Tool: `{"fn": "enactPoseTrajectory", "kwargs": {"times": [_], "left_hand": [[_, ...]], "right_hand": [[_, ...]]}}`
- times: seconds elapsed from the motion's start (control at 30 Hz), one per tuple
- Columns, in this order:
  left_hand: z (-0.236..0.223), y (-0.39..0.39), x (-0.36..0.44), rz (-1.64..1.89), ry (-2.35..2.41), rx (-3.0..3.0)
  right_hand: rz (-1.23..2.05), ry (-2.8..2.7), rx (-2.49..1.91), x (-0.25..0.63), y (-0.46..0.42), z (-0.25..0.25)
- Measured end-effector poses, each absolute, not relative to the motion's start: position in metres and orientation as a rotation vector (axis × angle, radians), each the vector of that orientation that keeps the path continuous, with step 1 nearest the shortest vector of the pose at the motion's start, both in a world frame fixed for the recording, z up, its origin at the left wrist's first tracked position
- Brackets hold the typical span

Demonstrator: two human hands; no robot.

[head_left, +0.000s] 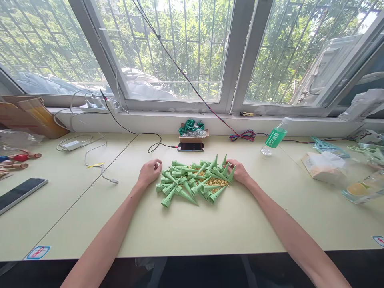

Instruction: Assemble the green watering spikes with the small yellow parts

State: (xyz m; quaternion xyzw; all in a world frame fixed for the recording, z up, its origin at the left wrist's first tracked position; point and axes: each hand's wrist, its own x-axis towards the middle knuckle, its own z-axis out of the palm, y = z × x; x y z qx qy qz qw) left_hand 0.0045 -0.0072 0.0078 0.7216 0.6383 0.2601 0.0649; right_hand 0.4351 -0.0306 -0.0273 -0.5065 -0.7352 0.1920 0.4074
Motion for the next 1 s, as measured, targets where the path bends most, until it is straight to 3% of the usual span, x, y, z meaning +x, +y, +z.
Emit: {"fn": "enactPoseTrajectory", "kwargs": {"times": [0.8, 1.0], "left_hand": [[0.010, -0.009, 0.006, 0.779, 1.917, 2.214], [0.009, -0.009, 0.006, 0.833, 1.906, 2.190]], "right_hand": [[0.451, -1.727, -1.330, 0.433, -0.036, -0.022], [0.174, -1.497, -1.259, 0.436, -0.039, -0.006]]}}
